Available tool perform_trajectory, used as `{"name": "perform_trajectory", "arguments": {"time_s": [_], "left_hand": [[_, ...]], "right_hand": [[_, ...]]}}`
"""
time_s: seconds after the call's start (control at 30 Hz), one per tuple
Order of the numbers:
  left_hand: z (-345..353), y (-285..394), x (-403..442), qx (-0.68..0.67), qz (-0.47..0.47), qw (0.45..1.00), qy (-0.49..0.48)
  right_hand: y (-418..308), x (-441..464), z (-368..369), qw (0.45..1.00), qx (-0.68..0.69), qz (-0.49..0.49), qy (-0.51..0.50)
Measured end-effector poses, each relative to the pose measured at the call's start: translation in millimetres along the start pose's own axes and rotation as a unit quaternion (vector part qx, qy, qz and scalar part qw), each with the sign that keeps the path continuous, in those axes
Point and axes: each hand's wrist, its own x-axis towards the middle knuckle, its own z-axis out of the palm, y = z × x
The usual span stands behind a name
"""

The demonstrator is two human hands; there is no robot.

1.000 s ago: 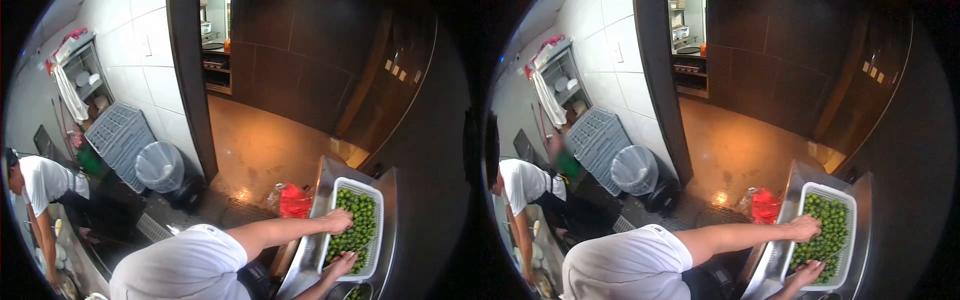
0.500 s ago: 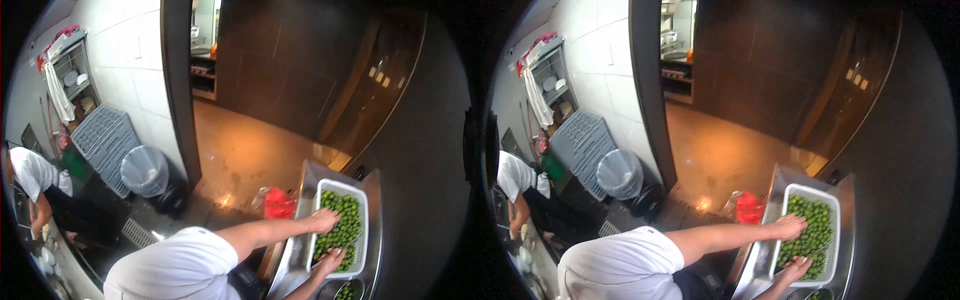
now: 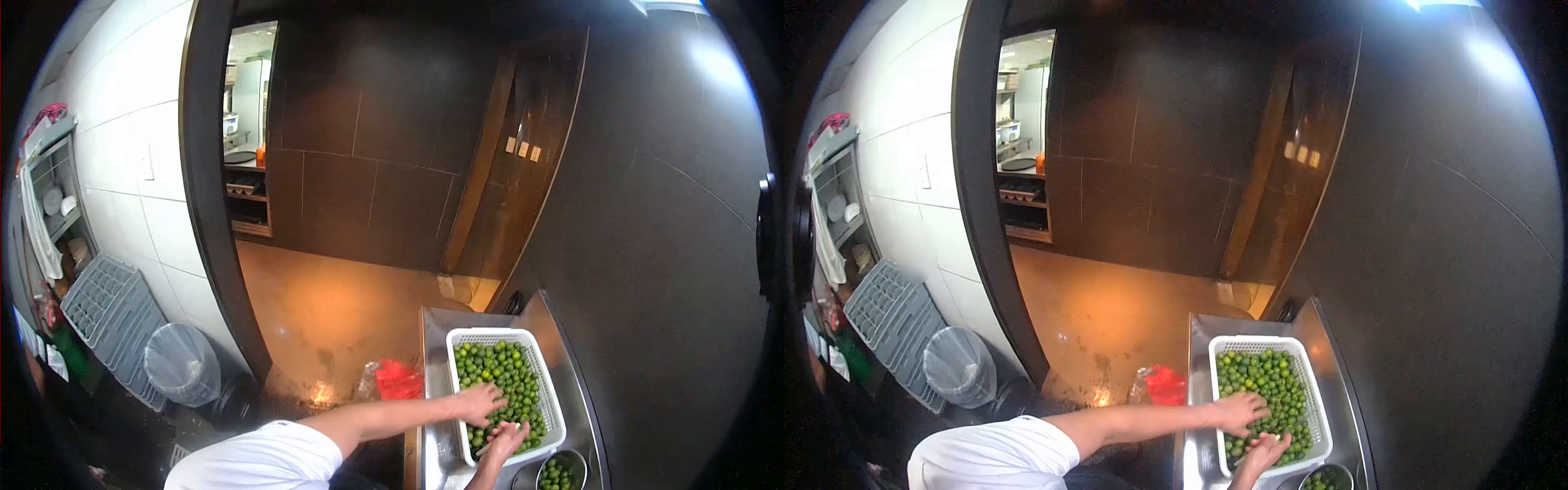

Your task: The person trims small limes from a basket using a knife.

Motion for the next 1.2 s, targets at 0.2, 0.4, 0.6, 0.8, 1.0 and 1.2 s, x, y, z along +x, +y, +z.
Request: {"name": "perform_trajectory", "arguments": {"time_s": [0.2, 0.4, 0.6, 0.8, 1.0, 1.2], "left_hand": [[0, 30, -7, -0.177, 0.043, 0.983, 0.015], [0, 32, -9, -0.191, 0.092, 0.977, 0.013], [-18, 30, 0, -0.385, -0.158, 0.903, 0.109], [-170, -29, 59, -0.533, -0.067, 0.691, 0.484], [-182, -50, 67, -0.338, -0.045, 0.769, 0.541], [-1, -27, -20, -0.254, -0.151, 0.909, 0.293]], "right_hand": [[12, 5, -9, 0.985, 0.004, -0.155, 0.077], [5, -6, -5, 0.985, 0.007, -0.154, 0.076], [6, -6, -7, 0.978, 0.050, -0.178, 0.097], [8, -10, -16, 0.984, 0.000, -0.159, 0.085], [0, -10, 0, 0.987, -0.002, -0.139, 0.087], [-7, -13, -3, 0.990, 0.002, -0.132, 0.042]]}}
